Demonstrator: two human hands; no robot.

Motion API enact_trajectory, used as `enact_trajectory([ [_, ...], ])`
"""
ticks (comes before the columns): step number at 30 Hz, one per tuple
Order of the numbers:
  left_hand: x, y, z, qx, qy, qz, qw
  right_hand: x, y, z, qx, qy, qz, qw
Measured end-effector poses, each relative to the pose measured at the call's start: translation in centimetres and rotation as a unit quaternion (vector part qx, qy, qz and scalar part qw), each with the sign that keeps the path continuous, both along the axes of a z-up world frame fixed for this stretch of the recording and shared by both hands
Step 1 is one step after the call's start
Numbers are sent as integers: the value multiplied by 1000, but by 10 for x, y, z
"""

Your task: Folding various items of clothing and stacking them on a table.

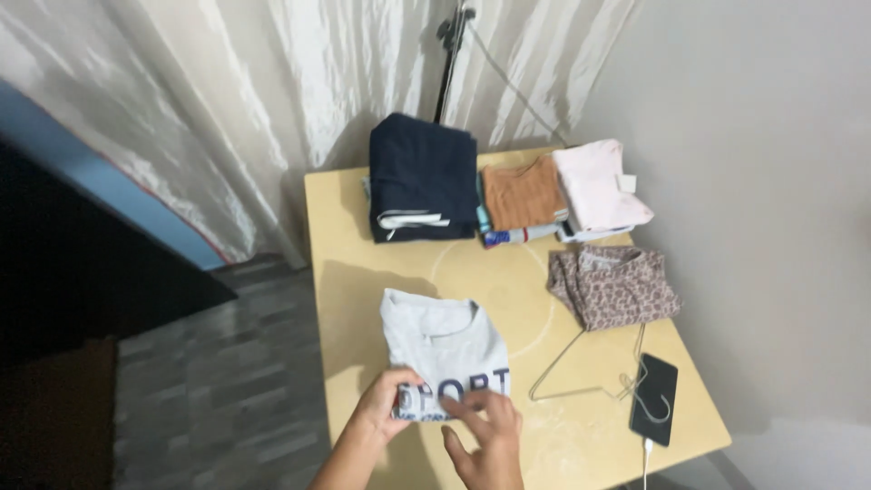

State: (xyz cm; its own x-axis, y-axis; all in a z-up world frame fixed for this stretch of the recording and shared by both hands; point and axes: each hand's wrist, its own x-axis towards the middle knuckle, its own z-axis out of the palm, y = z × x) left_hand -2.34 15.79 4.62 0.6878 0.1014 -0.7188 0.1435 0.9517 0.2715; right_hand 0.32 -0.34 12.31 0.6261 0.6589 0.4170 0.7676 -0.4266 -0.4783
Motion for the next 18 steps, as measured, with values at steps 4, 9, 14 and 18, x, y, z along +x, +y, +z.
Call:
enact_trajectory([
  [4,24,-18,16,22,-57,-11,998,27,-12,-18,251,444,-251,823],
  [9,64,-43,52,-36,-75,18,996,71,-5,-2,381,822,-305,295],
  [14,116,-55,56,38,-10,-90,995,176,-93,-204,47,489,-148,859],
  [18,144,-52,54,-33,-58,-13,998,207,-1,23,446,772,-288,349],
])
